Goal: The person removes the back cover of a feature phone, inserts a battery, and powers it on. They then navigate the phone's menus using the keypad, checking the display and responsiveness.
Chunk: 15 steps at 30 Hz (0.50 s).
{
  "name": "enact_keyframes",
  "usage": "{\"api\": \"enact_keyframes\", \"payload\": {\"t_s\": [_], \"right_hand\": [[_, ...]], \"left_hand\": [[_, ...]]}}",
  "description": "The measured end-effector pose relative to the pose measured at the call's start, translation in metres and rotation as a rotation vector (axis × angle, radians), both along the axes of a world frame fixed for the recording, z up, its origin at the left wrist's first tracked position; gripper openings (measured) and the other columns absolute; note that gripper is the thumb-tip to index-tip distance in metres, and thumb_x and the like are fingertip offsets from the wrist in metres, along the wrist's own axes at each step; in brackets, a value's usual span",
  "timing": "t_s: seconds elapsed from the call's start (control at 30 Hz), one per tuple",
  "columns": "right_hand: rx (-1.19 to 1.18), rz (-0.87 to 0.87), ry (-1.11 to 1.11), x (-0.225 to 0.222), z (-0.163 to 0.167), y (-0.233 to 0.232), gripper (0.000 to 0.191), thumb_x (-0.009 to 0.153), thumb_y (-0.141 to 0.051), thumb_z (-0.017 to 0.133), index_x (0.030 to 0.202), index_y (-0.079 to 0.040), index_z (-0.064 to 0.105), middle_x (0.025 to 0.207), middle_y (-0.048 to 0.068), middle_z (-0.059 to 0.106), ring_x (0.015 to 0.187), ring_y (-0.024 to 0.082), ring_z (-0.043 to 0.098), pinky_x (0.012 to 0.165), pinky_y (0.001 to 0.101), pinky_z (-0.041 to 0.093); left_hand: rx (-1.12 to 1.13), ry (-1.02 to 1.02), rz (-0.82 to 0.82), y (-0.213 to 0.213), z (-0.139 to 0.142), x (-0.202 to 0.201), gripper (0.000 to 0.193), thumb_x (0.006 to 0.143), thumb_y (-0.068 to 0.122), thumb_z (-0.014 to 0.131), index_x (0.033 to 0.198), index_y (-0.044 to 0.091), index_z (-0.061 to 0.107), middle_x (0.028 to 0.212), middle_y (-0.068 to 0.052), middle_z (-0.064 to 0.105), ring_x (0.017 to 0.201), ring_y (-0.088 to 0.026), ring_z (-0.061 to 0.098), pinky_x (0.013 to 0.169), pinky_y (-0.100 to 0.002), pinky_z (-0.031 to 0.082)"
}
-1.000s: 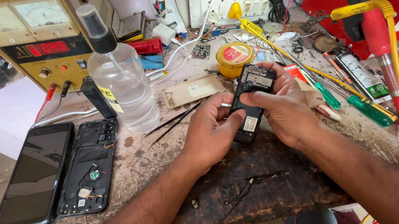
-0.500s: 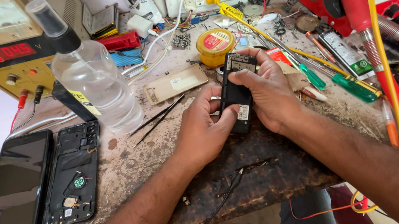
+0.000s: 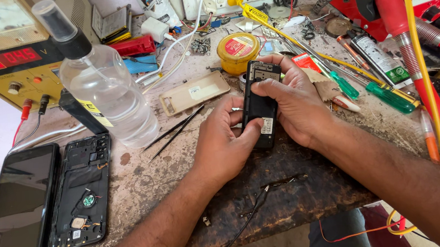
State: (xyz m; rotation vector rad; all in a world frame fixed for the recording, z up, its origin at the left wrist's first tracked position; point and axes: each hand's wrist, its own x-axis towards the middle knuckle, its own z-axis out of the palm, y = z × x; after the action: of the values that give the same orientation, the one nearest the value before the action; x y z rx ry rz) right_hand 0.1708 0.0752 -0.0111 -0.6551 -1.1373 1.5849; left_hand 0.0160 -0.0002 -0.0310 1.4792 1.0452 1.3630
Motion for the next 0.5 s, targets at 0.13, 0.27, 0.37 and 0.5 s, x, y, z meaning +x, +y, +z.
{"api": "enact_keyframes", "payload": {"t_s": [0.13,0.27,0.37,0.5], "right_hand": [[-0.014,0.011,-0.029,0.000,0.001,-0.001,0.055,0.088,0.003,0.067,0.137,-0.008,0.046,0.098,0.009,0.070,0.082,0.014,0.071,0.073,0.0297,0.061],[0.028,0.036,-0.032,0.000,0.003,-0.004,0.059,0.086,0.004,0.070,0.138,-0.008,0.045,0.102,0.009,0.070,0.086,0.014,0.071,0.075,0.0300,0.062],[0.080,0.048,-0.092,-0.003,0.002,-0.008,0.065,0.082,0.006,0.073,0.138,-0.009,0.044,0.105,0.009,0.069,0.089,0.014,0.071,0.077,0.0301,0.062],[0.154,0.072,-0.180,-0.005,0.002,-0.012,0.070,0.078,0.008,0.075,0.138,-0.009,0.043,0.108,0.008,0.070,0.091,0.014,0.071,0.079,0.0302,0.062]], "left_hand": [[0.027,-0.019,0.002,0.000,-0.002,0.000,0.025,0.091,0.001,0.068,0.114,0.005,0.058,0.099,-0.005,0.078,0.087,-0.003,0.068,0.070,-0.020,0.057],[0.075,-0.064,0.000,0.002,-0.006,0.000,0.025,0.092,0.000,0.067,0.115,0.003,0.058,0.101,-0.006,0.076,0.092,-0.005,0.069,0.074,-0.020,0.058],[0.071,-0.059,0.044,0.005,-0.007,-0.002,0.025,0.092,0.000,0.067,0.116,0.003,0.058,0.101,-0.006,0.076,0.091,-0.005,0.070,0.072,-0.020,0.058],[0.042,0.004,0.091,0.004,-0.005,-0.009,0.024,0.093,0.001,0.067,0.116,0.003,0.058,0.100,-0.005,0.077,0.089,-0.005,0.069,0.071,-0.021,0.058]]}}
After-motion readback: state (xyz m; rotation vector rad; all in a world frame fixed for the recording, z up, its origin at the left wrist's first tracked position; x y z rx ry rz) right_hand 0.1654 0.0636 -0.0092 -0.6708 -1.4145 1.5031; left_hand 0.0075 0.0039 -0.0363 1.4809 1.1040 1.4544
